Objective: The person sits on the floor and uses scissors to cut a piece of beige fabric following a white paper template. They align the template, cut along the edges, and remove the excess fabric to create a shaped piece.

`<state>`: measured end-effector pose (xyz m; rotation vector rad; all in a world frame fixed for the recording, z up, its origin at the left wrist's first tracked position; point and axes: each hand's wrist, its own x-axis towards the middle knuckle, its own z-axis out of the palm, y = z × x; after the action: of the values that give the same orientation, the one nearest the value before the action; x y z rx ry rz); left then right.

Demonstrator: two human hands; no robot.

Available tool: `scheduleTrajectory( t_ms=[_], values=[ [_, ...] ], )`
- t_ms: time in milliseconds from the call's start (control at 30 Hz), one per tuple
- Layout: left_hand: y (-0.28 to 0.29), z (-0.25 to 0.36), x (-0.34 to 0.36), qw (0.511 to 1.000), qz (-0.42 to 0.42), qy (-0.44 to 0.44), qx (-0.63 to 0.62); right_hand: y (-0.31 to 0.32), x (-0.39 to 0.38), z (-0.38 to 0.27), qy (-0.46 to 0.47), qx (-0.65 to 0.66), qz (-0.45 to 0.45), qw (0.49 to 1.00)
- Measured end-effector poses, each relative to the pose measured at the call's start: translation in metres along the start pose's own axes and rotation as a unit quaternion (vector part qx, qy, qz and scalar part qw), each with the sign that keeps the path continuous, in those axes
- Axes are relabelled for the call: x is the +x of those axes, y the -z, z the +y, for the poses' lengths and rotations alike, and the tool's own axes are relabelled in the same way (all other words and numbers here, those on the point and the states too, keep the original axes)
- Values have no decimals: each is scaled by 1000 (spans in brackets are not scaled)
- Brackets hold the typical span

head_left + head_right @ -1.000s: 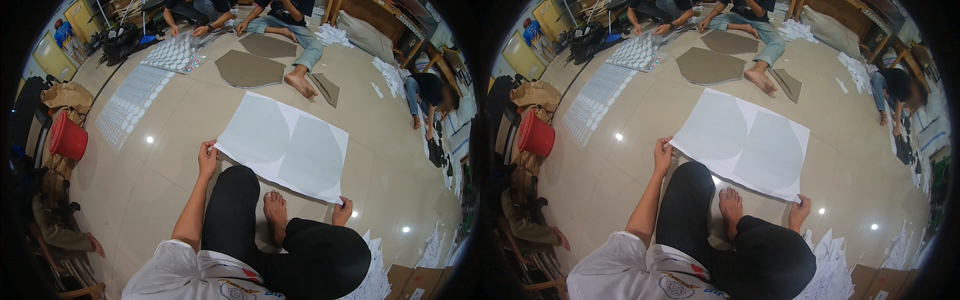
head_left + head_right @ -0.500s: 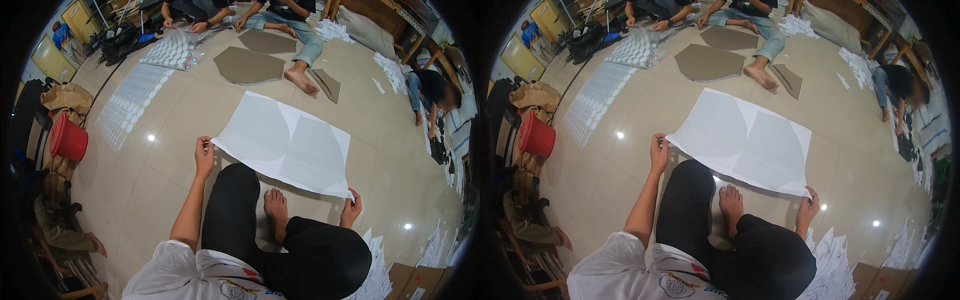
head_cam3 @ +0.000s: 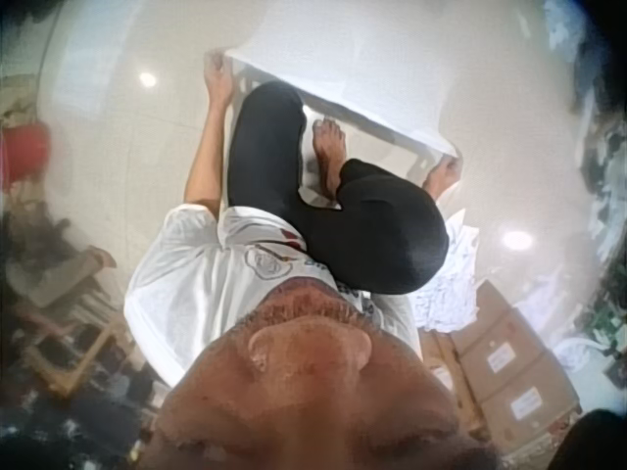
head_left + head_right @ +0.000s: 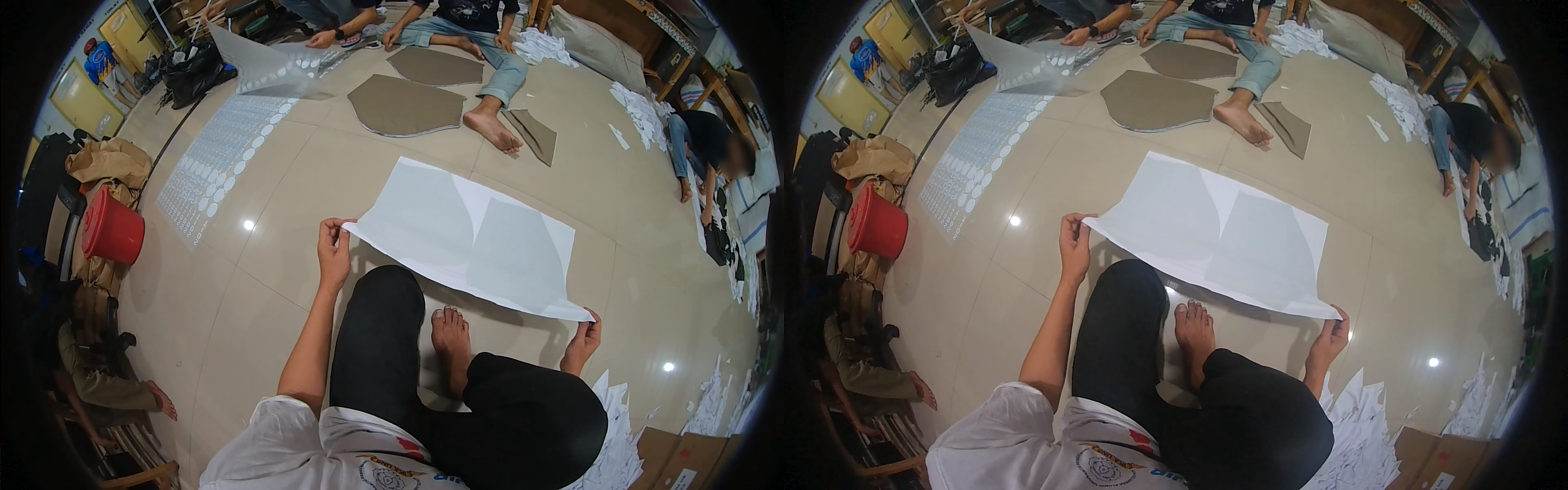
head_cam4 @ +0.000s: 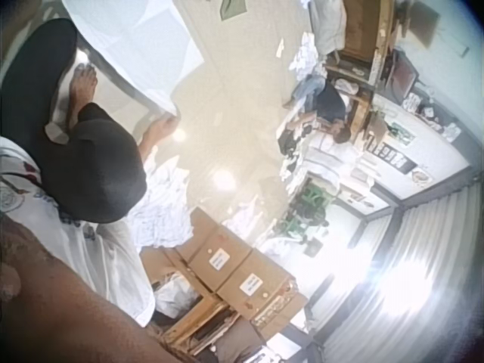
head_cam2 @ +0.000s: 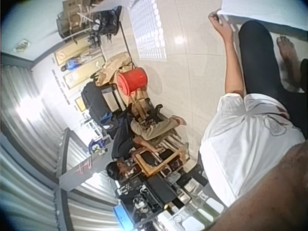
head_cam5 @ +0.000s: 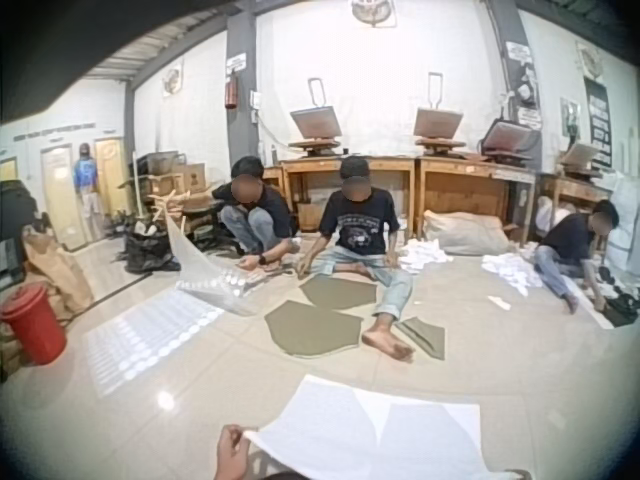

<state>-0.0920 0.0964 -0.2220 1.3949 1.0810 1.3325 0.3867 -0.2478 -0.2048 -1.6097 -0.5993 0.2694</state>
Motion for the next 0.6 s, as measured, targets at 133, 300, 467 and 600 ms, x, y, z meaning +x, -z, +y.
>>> scheduleTrajectory(
  t_ms=[133, 300, 467, 600],
  values=[
    [-8, 8, 1, 1000, 6, -11, -9, 4, -2, -5, 21, -10, -8, 1000],
    [-1, -6, 1, 996, 16, -22, 88, 21, -3, 22, 13, -73, 18, 997],
    [16, -9, -13, 996, 6, -36, 77, 8, -12, 18, -35, -36, 13, 999],
    [16, 6, -27, 998, -14, -30, 59, 25, -35, 24, -70, -33, 21, 997]
  ],
)
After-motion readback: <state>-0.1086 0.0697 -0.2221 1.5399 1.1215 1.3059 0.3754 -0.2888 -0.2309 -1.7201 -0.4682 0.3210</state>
